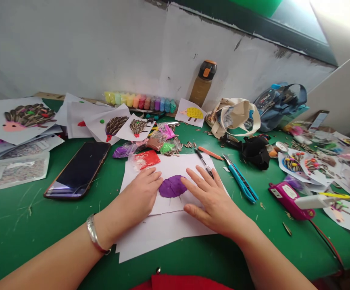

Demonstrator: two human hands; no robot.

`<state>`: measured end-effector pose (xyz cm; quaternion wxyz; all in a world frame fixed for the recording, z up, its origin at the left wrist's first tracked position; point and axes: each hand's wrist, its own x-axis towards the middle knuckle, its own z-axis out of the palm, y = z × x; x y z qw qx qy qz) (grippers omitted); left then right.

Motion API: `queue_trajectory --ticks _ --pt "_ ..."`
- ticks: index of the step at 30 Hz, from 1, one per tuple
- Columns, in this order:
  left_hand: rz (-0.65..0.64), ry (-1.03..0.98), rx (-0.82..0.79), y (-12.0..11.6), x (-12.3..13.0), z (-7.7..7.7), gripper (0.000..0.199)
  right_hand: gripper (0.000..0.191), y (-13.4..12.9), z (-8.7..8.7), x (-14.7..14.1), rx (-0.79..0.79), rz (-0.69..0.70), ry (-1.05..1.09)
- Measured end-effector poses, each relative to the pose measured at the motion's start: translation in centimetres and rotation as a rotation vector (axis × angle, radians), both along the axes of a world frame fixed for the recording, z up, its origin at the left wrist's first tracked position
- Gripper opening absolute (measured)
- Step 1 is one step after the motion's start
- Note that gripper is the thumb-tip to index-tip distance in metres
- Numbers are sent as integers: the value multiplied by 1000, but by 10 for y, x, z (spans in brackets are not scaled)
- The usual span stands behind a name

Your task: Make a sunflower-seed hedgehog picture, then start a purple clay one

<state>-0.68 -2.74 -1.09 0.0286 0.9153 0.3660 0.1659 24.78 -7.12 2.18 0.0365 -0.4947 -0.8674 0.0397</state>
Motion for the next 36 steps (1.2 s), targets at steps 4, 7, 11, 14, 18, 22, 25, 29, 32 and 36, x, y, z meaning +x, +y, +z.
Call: queue_trajectory --ticks 4,7,11,14,18,22,25,29,32,36 --pt "3 27 12 -1 0 -2 38 63 -1 -3 -5 38 -21 -27" --pt "1 21 10 -1 0 -2 38 68 -3 -7 -13 -20 32 -51" --pt "7 1 -9 -1 1 -2 38 73 -4 -14 -22 -40 89 -53" --pt "16 -10 -19 -2 1 -3 38 74 -5 -16 -26 -17 101 -56" --pt "23 -25 -22 -2 1 -5 38 75 -5 -17 -29 -8 113 -52" --pt "21 -26 -18 -2 2 -3 39 75 -5 -16 -32 -7 125 -41" --pt "12 -1 -7 -2 3 -1 38 75 -5 -15 -34 -3 129 -32" --pt "3 15 -25 -2 4 1 39 75 -6 -13 -38 -2 141 -23" --pt "4 -11 -39 -2 4 0 38 74 -5 -12 -38 -9 148 -14" --pt "14 -38 -44 -2 3 -1 39 69 -2 -10 -36 -23 82 16"
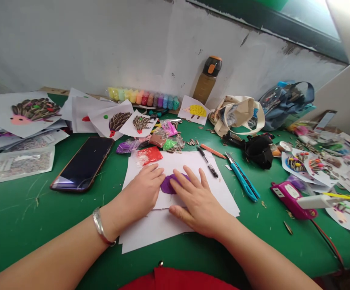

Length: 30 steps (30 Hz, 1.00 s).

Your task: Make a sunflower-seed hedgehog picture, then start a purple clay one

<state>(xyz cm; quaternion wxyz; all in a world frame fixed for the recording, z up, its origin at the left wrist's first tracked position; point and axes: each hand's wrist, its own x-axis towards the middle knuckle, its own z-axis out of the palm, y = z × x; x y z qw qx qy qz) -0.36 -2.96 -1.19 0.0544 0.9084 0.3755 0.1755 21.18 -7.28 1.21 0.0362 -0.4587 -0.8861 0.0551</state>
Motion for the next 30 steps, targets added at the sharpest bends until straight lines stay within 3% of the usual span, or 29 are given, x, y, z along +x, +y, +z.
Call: queue_trajectory --ticks 3,8,22,30 --pt "-1 3 7 0 -1 0 39 66 1 -1 1 40 -71 13" --pt "0 60 7 0 0 1 39 66 0 -7 -2 13 9 -13" --pt "-6 55 22 0 -2 1 39 59 0 -5 -4 -14 -48 6" --pt "-22 41 21 0 -2 4 38 65 4 -9 -4 -23 -99 -11"
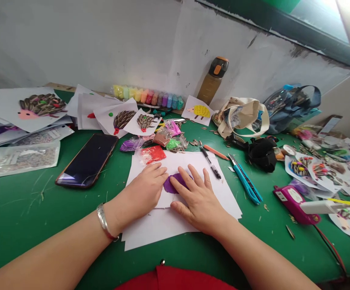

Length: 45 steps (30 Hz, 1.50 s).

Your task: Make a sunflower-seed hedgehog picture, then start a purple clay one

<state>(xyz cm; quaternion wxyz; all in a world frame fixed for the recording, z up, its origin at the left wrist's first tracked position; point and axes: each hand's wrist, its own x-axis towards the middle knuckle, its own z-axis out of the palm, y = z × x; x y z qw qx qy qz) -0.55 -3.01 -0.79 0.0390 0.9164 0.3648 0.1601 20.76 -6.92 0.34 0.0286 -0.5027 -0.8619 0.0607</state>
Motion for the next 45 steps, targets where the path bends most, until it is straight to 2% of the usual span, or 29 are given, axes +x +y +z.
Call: queue_trajectory --ticks 3,9,13,20,24,30,37,45 --pt "-9 -21 -8 0 0 2 37 64 1 1 0 -30 -7 -7" --pt "6 -28 -30 0 0 1 39 64 5 7 -2 -103 -109 7" --pt "-3 -16 -35 0 1 0 37 64 9 13 -3 -181 -82 4" --pt "4 -11 -74 0 0 0 37 55 18 22 -1 -185 -44 33" --pt "14 -18 -94 0 0 -3 40 52 20 18 0 -180 -100 129" --pt "20 -28 -51 -1 0 -4 39 47 19 6 -2 -104 -62 104" --pt "19 -49 -56 0 1 -3 39 47 22 8 4 -144 -80 200" --pt "23 -55 -76 0 2 -1 39 48 19 9 -1 -114 -67 124"
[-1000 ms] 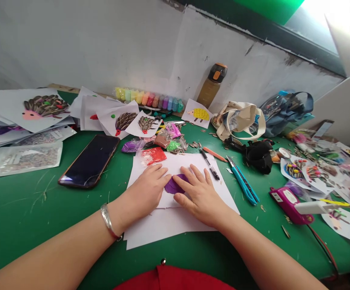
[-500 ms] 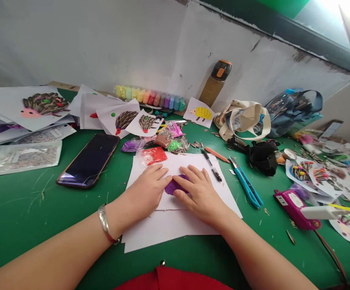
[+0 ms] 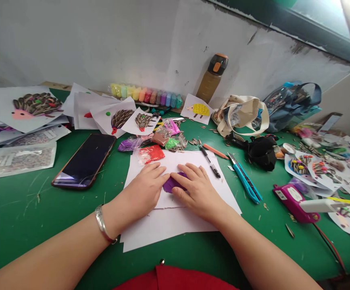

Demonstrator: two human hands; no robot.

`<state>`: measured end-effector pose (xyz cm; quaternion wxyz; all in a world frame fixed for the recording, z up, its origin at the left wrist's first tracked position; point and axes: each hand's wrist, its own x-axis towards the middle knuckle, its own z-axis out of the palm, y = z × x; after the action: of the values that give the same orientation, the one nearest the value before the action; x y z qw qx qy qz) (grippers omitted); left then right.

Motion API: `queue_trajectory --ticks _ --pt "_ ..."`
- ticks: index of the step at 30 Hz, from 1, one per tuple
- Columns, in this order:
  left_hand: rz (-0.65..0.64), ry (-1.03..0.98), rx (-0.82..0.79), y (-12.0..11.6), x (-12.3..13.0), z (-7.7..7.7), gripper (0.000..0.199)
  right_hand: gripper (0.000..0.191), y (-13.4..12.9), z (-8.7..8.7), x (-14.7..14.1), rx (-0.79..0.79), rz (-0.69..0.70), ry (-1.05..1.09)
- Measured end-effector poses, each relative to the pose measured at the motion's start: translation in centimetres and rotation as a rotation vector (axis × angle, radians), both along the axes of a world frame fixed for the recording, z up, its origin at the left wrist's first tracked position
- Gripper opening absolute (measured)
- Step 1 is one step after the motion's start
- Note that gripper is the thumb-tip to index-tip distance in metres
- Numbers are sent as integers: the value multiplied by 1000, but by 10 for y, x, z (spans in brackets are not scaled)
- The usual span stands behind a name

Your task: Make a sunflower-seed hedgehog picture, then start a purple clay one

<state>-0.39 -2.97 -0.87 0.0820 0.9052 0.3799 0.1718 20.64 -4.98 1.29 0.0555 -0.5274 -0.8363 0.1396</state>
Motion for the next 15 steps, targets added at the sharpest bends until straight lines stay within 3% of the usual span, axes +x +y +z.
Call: queue_trajectory --ticks 15 --pt "17 -42 35 5 -7 -9 41 53 -5 3 -2 -41 36 -50"
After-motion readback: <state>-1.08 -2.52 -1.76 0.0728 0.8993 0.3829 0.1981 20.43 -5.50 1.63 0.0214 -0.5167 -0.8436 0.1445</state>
